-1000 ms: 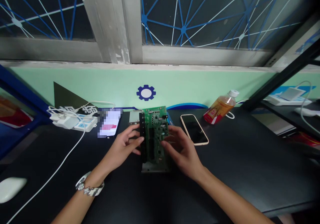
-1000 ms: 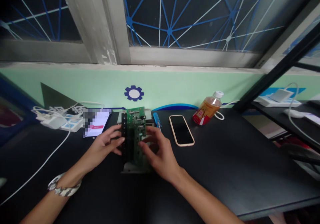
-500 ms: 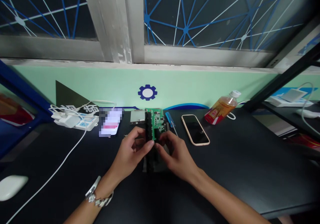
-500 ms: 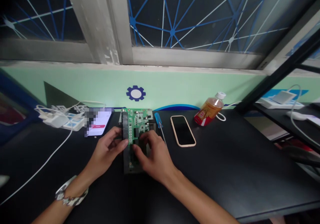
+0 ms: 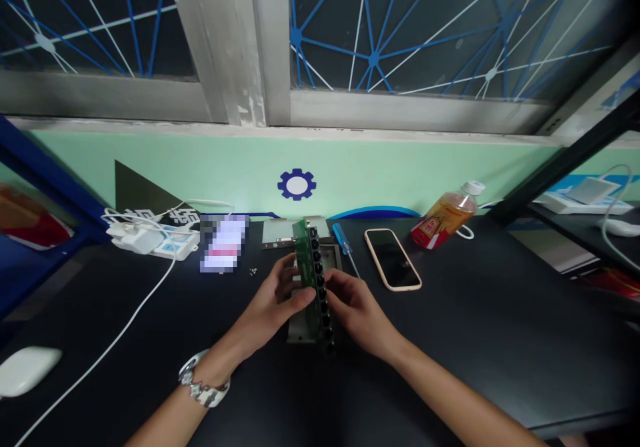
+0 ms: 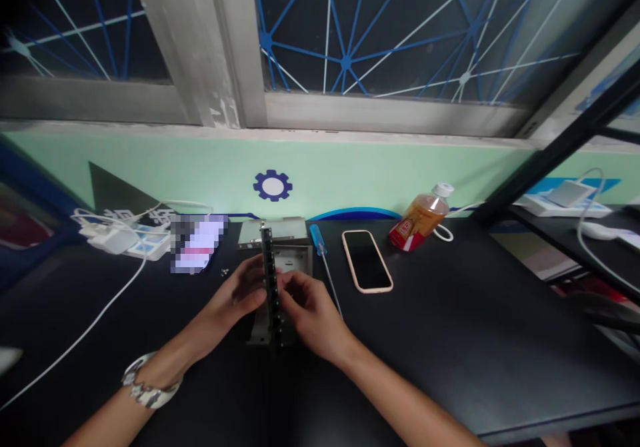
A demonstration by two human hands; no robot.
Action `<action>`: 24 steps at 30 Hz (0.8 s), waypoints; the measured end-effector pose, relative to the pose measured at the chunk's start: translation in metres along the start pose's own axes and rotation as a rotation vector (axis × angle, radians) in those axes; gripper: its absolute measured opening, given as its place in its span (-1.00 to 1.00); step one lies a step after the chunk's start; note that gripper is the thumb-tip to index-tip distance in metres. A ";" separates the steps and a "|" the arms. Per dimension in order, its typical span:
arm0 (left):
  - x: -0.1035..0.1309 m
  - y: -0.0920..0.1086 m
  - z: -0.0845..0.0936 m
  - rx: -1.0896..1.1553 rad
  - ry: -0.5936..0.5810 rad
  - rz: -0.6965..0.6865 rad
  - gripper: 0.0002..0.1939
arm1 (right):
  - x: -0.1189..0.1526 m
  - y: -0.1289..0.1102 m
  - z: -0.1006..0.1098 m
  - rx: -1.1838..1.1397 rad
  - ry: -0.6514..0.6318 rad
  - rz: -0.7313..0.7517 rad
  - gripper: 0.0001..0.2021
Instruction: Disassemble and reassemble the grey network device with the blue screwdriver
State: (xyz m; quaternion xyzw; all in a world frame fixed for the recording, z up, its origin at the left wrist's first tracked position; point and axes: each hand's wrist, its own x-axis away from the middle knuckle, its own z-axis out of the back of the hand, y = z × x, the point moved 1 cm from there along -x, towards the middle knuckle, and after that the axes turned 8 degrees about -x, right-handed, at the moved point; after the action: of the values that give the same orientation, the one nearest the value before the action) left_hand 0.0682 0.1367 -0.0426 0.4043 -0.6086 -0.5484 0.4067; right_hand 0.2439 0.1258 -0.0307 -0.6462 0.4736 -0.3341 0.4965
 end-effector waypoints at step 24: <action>-0.005 0.020 0.033 -0.196 0.079 -0.100 -0.82 | 0.000 -0.023 0.032 0.378 0.116 -0.021 -0.59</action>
State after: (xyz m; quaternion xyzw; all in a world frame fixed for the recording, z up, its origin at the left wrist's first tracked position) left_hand 0.0376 0.1539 -0.0249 0.4136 -0.5148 -0.6086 0.4400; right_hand 0.2796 0.1376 -0.0179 -0.5261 0.4235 -0.4590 0.5772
